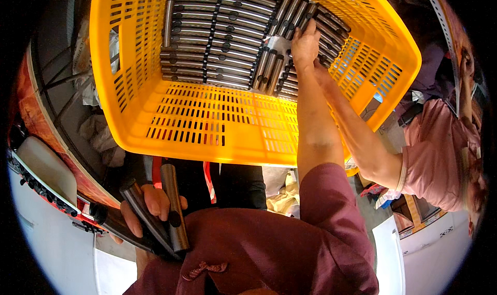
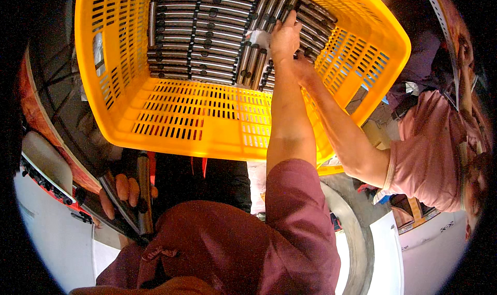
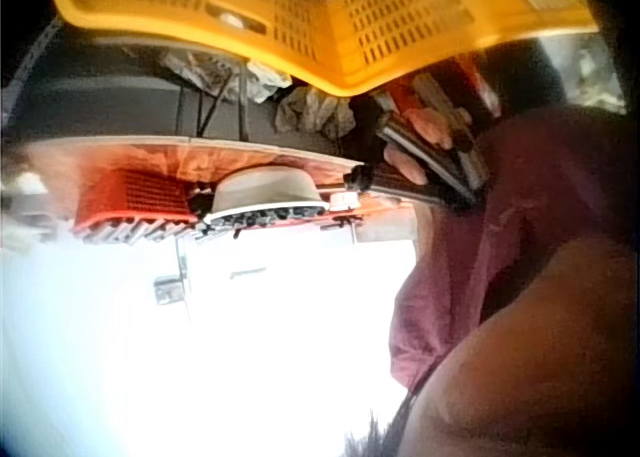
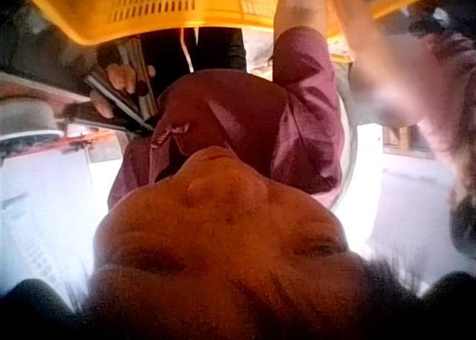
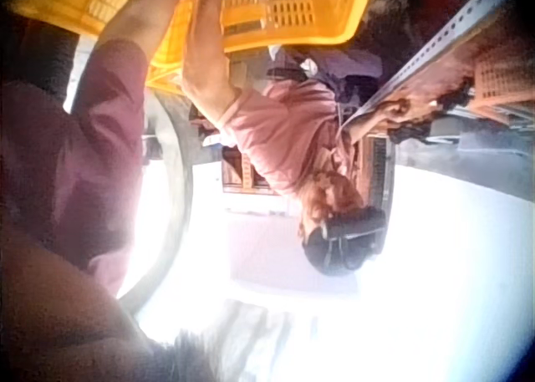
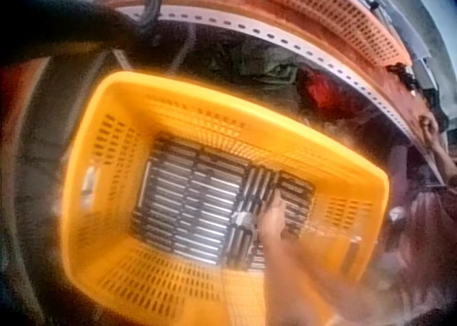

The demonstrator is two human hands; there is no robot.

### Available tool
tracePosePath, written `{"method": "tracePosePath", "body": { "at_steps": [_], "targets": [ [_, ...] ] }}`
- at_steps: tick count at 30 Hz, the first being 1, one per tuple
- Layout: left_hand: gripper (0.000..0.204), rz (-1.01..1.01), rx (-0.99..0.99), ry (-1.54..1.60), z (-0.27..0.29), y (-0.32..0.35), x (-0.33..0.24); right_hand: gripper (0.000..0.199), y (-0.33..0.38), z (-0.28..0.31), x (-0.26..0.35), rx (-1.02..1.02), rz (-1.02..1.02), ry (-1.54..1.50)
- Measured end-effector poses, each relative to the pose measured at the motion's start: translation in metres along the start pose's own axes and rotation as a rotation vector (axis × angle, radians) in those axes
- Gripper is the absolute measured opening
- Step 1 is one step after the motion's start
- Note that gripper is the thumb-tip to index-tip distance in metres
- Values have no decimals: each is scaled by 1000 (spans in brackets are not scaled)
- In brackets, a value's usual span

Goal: The person transfers cylindrical metal parts from a yellow basket into their hands, then places them back into the basket lined with newspaper. They repeat this process while another person works nearby.

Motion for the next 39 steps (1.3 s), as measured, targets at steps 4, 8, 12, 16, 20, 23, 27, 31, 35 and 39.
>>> {"method": "tracePosePath", "body": {
  "at_steps": [4,8,12,16,20,23,27,31,35,39],
  "targets": [
    [33,23,-17,-14,3,-5,-1,57,-4,-2,4,76,13,50],
    [30,24,-8,-60,5,-1,-1,58,-8,-6,4,79,25,87],
    [32,17,-29,-50,5,-5,-5,59,-10,-6,5,12,76,67],
    [35,14,-24,-78,7,-6,-9,58,-11,-7,2,25,69,76],
    [36,12,-21,-61,11,-1,-10,62,-6,2,4,41,21,79],
    [36,29,-35,-65,13,3,-10,64,8,10,10,90,-76,33],
    [36,51,13,-65,7,3,-13,46,55,-12,52,281,122,-70],
    [38,57,18,-34,-9,5,-15,31,135,-51,90,803,334,40],
    [37,72,81,-28,-11,14,-20,30,187,-37,112,1006,238,-57],
    [40,81,227,-13,-9,22,-28,33,216,7,130,967,142,-108]
  ]
}}
Point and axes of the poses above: each hand's wrist, its own y-axis away from the middle knuckle, its own z-axis out of the back of the hand, x = y × z, the point moved 9 cm from there along -y, towards the middle knuckle, and after that the axes turned 5 degrees about x, right-handed, at the moved point
